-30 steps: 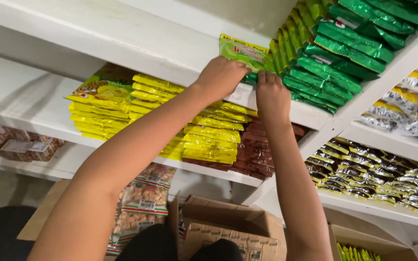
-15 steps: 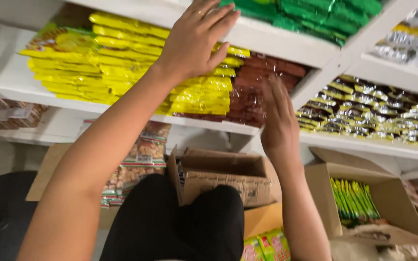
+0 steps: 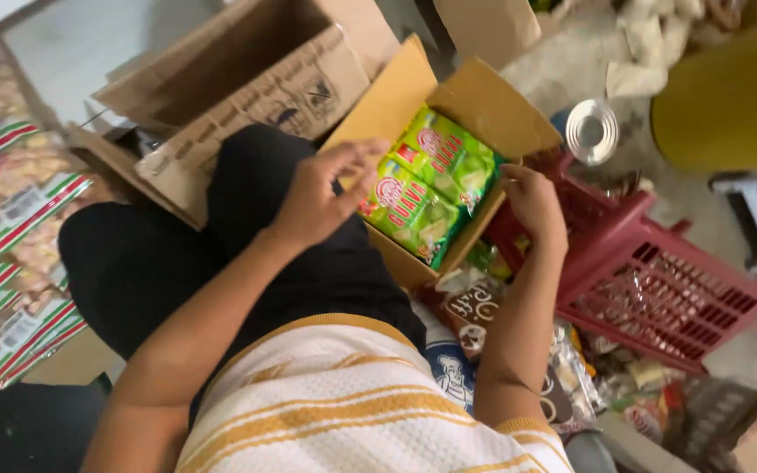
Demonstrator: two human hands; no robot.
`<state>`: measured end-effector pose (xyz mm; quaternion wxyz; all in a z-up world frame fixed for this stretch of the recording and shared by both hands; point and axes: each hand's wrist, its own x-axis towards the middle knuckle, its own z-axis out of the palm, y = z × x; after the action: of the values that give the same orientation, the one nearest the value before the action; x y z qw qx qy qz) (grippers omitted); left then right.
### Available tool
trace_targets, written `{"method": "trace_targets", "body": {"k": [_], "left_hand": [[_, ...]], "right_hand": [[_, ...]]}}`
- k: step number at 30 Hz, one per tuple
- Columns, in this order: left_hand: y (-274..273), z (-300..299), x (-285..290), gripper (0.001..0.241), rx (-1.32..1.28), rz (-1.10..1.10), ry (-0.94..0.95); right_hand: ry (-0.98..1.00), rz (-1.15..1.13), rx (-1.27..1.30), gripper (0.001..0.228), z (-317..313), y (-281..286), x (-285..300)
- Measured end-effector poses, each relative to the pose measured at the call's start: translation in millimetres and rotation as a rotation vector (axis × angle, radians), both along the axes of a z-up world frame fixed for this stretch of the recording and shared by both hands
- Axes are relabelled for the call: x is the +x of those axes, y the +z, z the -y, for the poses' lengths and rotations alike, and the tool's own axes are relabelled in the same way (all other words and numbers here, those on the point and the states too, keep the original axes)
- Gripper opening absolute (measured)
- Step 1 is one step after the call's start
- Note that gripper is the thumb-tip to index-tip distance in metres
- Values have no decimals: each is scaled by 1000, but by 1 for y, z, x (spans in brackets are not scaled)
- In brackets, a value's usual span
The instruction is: Take bags of candy from boxes and place them onto retail shelving.
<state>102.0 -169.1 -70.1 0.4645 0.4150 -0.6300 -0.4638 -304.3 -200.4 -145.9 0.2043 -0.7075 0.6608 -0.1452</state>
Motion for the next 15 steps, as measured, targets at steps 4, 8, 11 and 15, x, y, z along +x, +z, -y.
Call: {"method": "trace_targets", "body": {"k": [4,8,11,15], "left_hand": [[-47,-32,-47,30,161,-45,-126],[-98,-67,-68,38,491,-146,-249],[-126,-77,-77,40,713,-306,-311],[-130,-76,-81,41,870,-354,-335]], "right_hand": [[-286,10,186,30,-15,-88,-7],[-53,-230,39,57,-34,-172,11],[-64,-472,-32,48,-37,-191,27],[-140,-363,-141,22,-36,-200,20]]}}
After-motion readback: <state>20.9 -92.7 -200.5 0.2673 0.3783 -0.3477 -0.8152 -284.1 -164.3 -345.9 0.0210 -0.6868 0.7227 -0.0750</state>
